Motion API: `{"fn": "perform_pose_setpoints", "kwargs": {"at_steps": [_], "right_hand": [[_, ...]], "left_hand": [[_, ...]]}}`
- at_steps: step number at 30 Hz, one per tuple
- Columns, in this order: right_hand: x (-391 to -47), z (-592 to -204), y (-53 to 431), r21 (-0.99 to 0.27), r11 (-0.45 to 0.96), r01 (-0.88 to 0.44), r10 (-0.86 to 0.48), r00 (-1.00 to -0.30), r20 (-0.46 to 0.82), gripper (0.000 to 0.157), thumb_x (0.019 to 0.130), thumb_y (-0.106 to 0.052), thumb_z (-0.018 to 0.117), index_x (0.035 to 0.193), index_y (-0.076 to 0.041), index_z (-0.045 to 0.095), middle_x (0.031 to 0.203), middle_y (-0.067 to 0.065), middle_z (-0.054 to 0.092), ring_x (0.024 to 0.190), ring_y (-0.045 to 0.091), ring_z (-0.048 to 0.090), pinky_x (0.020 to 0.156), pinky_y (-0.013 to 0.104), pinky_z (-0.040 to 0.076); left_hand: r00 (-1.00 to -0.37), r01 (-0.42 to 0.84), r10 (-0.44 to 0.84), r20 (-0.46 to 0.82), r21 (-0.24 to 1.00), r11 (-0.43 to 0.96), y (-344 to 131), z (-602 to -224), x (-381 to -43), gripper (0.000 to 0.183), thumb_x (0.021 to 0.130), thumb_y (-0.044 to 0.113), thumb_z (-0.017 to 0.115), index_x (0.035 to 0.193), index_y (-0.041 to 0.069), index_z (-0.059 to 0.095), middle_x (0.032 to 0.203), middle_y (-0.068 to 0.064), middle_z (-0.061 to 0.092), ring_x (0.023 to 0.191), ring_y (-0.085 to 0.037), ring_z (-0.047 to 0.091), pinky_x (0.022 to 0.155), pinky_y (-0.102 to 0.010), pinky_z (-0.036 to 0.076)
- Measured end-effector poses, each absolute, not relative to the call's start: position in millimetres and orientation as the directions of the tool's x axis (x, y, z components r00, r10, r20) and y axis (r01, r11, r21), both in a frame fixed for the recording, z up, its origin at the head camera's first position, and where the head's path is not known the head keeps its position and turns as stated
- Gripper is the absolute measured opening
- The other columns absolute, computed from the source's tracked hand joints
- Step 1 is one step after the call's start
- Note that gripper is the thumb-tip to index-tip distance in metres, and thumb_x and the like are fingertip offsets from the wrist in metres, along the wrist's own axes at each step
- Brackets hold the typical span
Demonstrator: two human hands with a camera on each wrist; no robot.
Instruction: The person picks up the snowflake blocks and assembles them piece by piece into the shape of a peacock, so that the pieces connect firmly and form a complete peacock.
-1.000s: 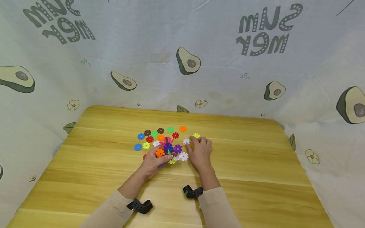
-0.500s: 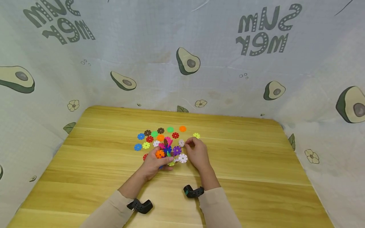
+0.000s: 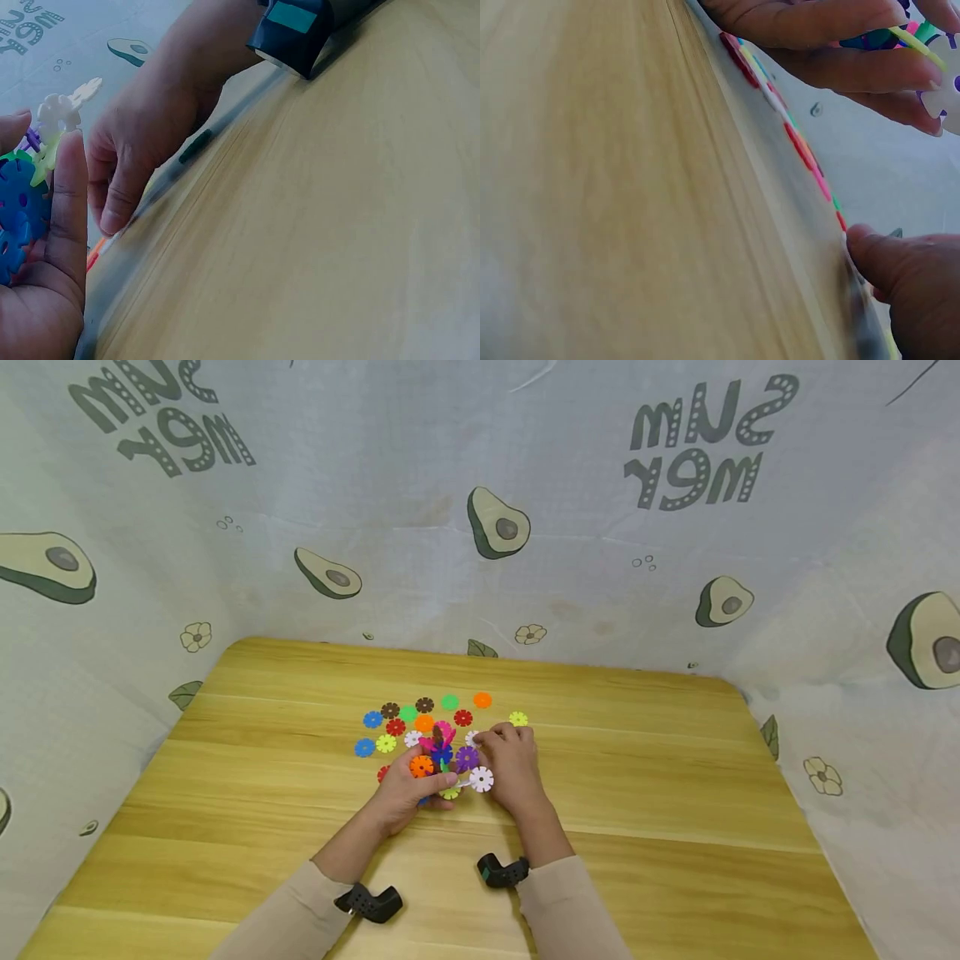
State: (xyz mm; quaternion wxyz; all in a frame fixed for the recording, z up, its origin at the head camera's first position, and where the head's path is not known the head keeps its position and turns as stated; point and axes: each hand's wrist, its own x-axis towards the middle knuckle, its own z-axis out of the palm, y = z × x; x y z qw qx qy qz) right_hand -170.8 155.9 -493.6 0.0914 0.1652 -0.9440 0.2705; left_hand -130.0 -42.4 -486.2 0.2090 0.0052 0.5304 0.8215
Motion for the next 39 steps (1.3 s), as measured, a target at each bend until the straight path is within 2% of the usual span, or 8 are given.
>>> {"fn": "perform_pose_setpoints", "kwargs": {"at_steps": [4,11,17,20,23,27,33,39], "right_hand": [[-168.9,-490.2,155.5,-0.499,0.812,-0.301,-0.193,-0.947,0.256,0.011,0.091,-0.010,0.074,0.102,-0.011,0.073,0.115,0.014,0.063,0.111,0.038,0.046,0.099,0.054,0.043],[-166.9,-484.6,153.3,-0.444,0.841,-0.308,-0.232,-0.948,0.219,0.022,0.090,-0.006,0.074,0.112,-0.007,0.072,0.114,0.018,0.062,0.106,0.038,0.046,0.093,0.051,0.042],[-167.5,-479.3,152.6,-0.567,0.790,-0.234,-0.213,-0.971,0.105,0.018,0.093,-0.003,0.068,0.110,-0.004,0.067,0.105,0.014,0.066,0.098,0.029,0.054,0.089,0.042,0.050],[-170.6,-478.5,154.2,-0.779,0.615,-0.123,-0.123,-0.991,0.060,0.015,0.097,-0.010,0.067,0.111,-0.004,0.068,0.097,0.006,0.068,0.088,0.017,0.060,0.079,0.028,0.055],[-172.1,-476.6,157.9,-0.976,0.212,-0.045,-0.051,-0.998,0.035,0.012,0.100,-0.013,0.067,0.109,-0.006,0.067,0.090,-0.001,0.066,0.079,0.009,0.062,0.069,0.019,0.057],[-171.7,-475.7,164.9,-0.974,-0.222,-0.053,-0.145,-0.986,0.087,0.009,0.102,-0.006,0.061,0.104,-0.013,0.063,0.088,-0.006,0.066,0.077,0.005,0.066,0.070,0.017,0.061],[-171.6,-479.6,168.9,-0.934,-0.353,-0.062,-0.300,-0.938,0.175,0.018,0.104,-0.005,0.057,0.104,-0.020,0.065,0.093,-0.008,0.067,0.081,0.004,0.067,0.075,0.016,0.060],[-168.9,-478.0,167.6,-0.962,-0.265,-0.063,-0.307,-0.940,0.147,0.016,0.102,-0.008,0.060,0.103,-0.022,0.067,0.092,-0.008,0.065,0.080,0.004,0.064,0.074,0.017,0.060]], "left_hand": [[-0.914,-0.343,0.334,-0.229,0.876,-0.339,-42.1,-486.6,-129.2,0.088,0.090,0.002,0.075,0.159,-0.002,0.020,0.121,-0.016,0.064,0.077,-0.018,0.076,0.070,-0.038,0.066],[-0.918,-0.332,0.333,-0.215,0.875,-0.353,-41.7,-487.7,-129.7,0.090,0.090,0.001,0.075,0.159,-0.001,0.018,0.117,-0.011,0.065,0.077,-0.017,0.076,0.070,-0.038,0.066],[-0.923,-0.301,0.340,-0.178,0.886,-0.352,-41.8,-487.7,-131.0,0.074,0.088,0.001,0.077,0.150,0.002,0.038,0.109,-0.005,0.067,0.079,-0.019,0.076,0.070,-0.040,0.066],[-0.924,-0.297,0.340,-0.175,0.890,-0.347,-41.8,-488.4,-131.4,0.067,0.088,0.002,0.077,0.146,0.004,0.043,0.106,-0.003,0.068,0.080,-0.019,0.076,0.070,-0.039,0.066],[-0.924,-0.291,0.343,-0.167,0.891,-0.349,-41.9,-489.0,-131.8,0.061,0.090,0.003,0.075,0.143,0.003,0.045,0.104,-0.002,0.067,0.081,-0.017,0.075,0.069,-0.039,0.066],[-0.927,-0.282,0.344,-0.149,0.882,-0.377,-41.9,-487.6,-131.9,0.057,0.091,0.001,0.072,0.141,-0.001,0.043,0.102,-0.001,0.068,0.081,-0.016,0.074,0.069,-0.039,0.066],[-0.923,-0.304,0.355,-0.152,0.852,-0.427,-42.4,-486.7,-132.0,0.055,0.093,0.000,0.069,0.141,-0.001,0.043,0.103,-0.001,0.069,0.079,-0.020,0.075,0.069,-0.037,0.066],[-0.920,-0.308,0.363,-0.150,0.848,-0.431,-43.2,-487.8,-131.5,0.051,0.093,0.000,0.069,0.138,-0.001,0.045,0.105,-0.001,0.070,0.090,-0.016,0.074,0.075,-0.041,0.066]]}}
